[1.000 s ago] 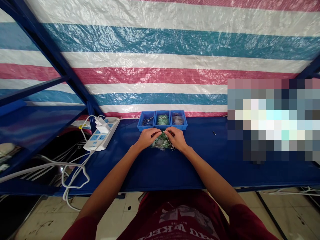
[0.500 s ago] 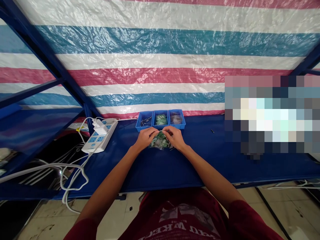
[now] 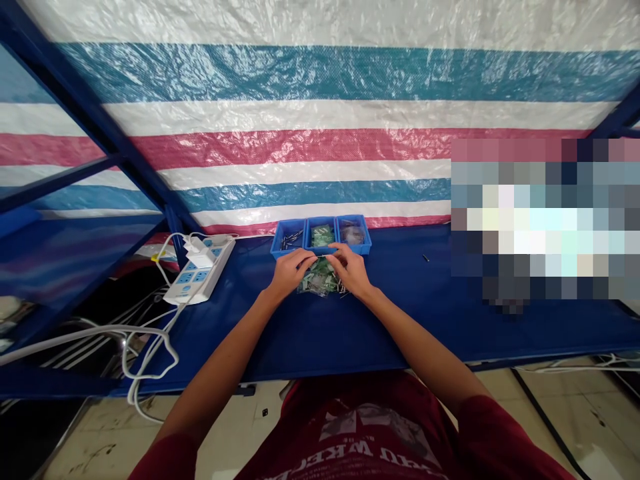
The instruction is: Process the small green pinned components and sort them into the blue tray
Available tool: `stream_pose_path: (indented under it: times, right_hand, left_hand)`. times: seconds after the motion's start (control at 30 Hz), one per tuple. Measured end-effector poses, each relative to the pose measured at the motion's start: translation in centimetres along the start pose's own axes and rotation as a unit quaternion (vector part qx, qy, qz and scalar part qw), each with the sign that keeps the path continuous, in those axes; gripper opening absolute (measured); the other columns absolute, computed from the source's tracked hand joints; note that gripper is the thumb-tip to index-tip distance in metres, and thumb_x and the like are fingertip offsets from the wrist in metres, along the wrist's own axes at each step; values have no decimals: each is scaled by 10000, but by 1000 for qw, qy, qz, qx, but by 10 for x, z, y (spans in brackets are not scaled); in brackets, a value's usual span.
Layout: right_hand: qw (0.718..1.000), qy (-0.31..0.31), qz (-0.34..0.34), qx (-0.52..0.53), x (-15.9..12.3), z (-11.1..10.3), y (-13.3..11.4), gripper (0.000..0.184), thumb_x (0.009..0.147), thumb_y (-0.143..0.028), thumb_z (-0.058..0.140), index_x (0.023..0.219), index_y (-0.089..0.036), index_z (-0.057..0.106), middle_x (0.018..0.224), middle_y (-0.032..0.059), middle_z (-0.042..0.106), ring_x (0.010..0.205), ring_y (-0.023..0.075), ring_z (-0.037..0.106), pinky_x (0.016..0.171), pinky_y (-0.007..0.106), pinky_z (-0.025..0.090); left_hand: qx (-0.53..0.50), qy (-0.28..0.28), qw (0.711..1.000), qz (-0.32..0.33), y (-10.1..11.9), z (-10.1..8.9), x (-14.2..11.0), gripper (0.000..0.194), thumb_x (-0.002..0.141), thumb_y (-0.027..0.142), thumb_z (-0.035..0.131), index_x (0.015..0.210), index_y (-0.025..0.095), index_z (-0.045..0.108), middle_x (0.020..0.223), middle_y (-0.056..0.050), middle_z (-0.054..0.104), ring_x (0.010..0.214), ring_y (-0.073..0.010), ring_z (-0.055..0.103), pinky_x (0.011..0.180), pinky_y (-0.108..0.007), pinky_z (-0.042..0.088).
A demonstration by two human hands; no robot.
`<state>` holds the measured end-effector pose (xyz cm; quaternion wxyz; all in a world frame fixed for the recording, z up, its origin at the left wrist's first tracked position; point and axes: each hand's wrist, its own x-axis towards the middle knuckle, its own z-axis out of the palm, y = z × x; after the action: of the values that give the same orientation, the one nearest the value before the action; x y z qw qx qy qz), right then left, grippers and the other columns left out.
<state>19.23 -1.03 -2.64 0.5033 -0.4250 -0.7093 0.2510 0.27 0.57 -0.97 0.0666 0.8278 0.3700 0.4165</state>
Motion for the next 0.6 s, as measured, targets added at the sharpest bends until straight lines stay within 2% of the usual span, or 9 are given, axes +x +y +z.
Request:
stream_pose_path:
  times: [0.07, 0.27, 0.47, 0.6]
  right_hand:
    - [1000, -2, 2, 15, 0, 1, 0, 319, 918, -453, 492, 1114, -222, 591, 834, 30, 665, 573, 147, 586, 596, 275, 478]
    - [999, 16, -17, 22, 0, 0, -5, 289, 922, -440, 476, 891, -203, 639, 832, 54, 663, 633, 161, 601, 629, 289, 490]
    - [999, 19, -19, -23, 0, 0, -5, 370, 940, -481, 429, 828, -198, 639, 760, 57, 639, 667, 173, 585, 642, 291, 471]
    - [999, 21, -20, -28, 0, 1, -4, 385, 950, -475, 412, 826, -195, 643, 734, 51, 633, 669, 171, 583, 672, 293, 477]
  left_hand:
    - [-10, 0, 1000, -14, 2, -1, 0, 300, 949, 360, 465, 816, 170, 654, 754, -46, 684, 698, -150, 624, 708, -252, 472]
    - [-54, -3, 996, -68, 11, -1, 1, 338, 935, 350, 468, 694, 165, 616, 608, -11, 618, 583, -129, 580, 635, -238, 461]
    - [-147, 21, 981, -121, 16, 3, 3, 264, 853, 412, 593, 786, 164, 652, 681, -13, 654, 550, -122, 572, 565, -233, 474]
    - [-197, 30, 969, -146, 16, 6, 4, 274, 844, 405, 605, 734, 155, 632, 639, -5, 621, 520, -108, 549, 530, -220, 465]
